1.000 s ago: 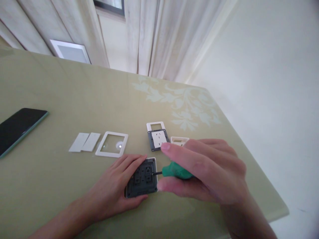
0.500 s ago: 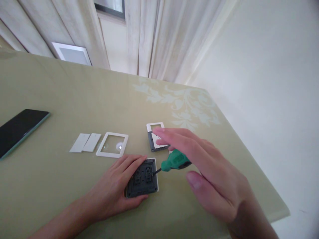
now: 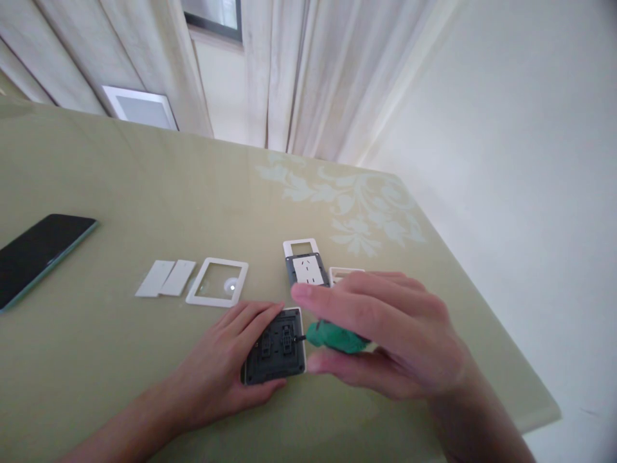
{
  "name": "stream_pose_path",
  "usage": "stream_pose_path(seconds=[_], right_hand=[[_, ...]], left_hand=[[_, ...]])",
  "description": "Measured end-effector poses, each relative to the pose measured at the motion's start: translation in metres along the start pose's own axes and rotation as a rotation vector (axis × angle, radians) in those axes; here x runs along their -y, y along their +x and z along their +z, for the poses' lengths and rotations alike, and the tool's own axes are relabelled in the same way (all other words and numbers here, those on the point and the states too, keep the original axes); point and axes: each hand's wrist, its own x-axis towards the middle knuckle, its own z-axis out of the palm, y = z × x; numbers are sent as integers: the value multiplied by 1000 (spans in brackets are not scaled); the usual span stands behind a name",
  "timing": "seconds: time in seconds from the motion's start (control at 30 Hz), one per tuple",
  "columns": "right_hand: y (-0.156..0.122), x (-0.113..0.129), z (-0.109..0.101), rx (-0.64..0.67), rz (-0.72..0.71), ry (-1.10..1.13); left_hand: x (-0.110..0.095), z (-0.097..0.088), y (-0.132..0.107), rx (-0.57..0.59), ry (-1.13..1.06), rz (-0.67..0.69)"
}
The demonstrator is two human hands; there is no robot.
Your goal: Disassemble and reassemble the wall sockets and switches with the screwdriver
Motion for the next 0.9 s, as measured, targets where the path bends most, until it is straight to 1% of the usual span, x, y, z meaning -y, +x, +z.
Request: stream_pose_path(seconds=[0.07, 0.1, 0.13, 0.23, 0.27, 0.3, 0.4, 0.43, 0.47, 0.5, 0.57, 0.6, 0.63, 0.67, 0.73, 0.77, 0.8, 0.83, 0.9], right_hand=[[-1, 2, 3, -137, -37, -176], [-1, 2, 4, -154, -37, -190], [-1, 1, 3, -129, -30, -139], [-1, -2, 1, 58, 48, 161], [-1, -3, 0, 83, 66, 208], [-1, -4, 1, 72, 79, 190], [-4, -5, 2, -105, 37, -78], [-4, -5, 2, -134, 16, -128], [-4, -5, 1, -118, 4, -118], [-3, -4, 0, -64, 9, -52], [-1, -1, -3, 90, 65, 126], [0, 0, -4, 138, 88, 183], [1, 1, -4, 149, 108, 188], [1, 2, -3, 102, 106, 133], [1, 2, -2, -54, 56, -64], [1, 2, -2, -104, 40, -136], [1, 2, -3, -107, 42, -156], [1, 1, -4, -62, 56, -120], [1, 1, -8, 99, 104, 43]], left_hand=[[-1, -1, 0, 13, -10, -4], [-1, -1, 0, 17, -17, -5], [-2, -2, 0, 16, -23, -7], [-1, 0, 0, -8, -28, -9], [-1, 0, 0, -12, -26, -11], [0, 0, -1, -14, -23, -9], [0, 1, 0, -10, -16, -3], [0, 1, 1, -8, -17, -1], [0, 1, 1, -6, -17, -1], [0, 0, 1, -1, -18, -2], [0, 0, 1, 3, -9, -8], [0, 0, 1, 2, -2, -7], [0, 0, 0, 2, 3, -6], [0, 0, 0, 5, 4, -4], [0, 0, 0, 11, -2, -6], [0, 0, 0, 16, -6, -9], [0, 0, 0, 18, -9, -13], [0, 0, 0, 18, -10, -15], [0, 1, -1, 13, -9, -10]])
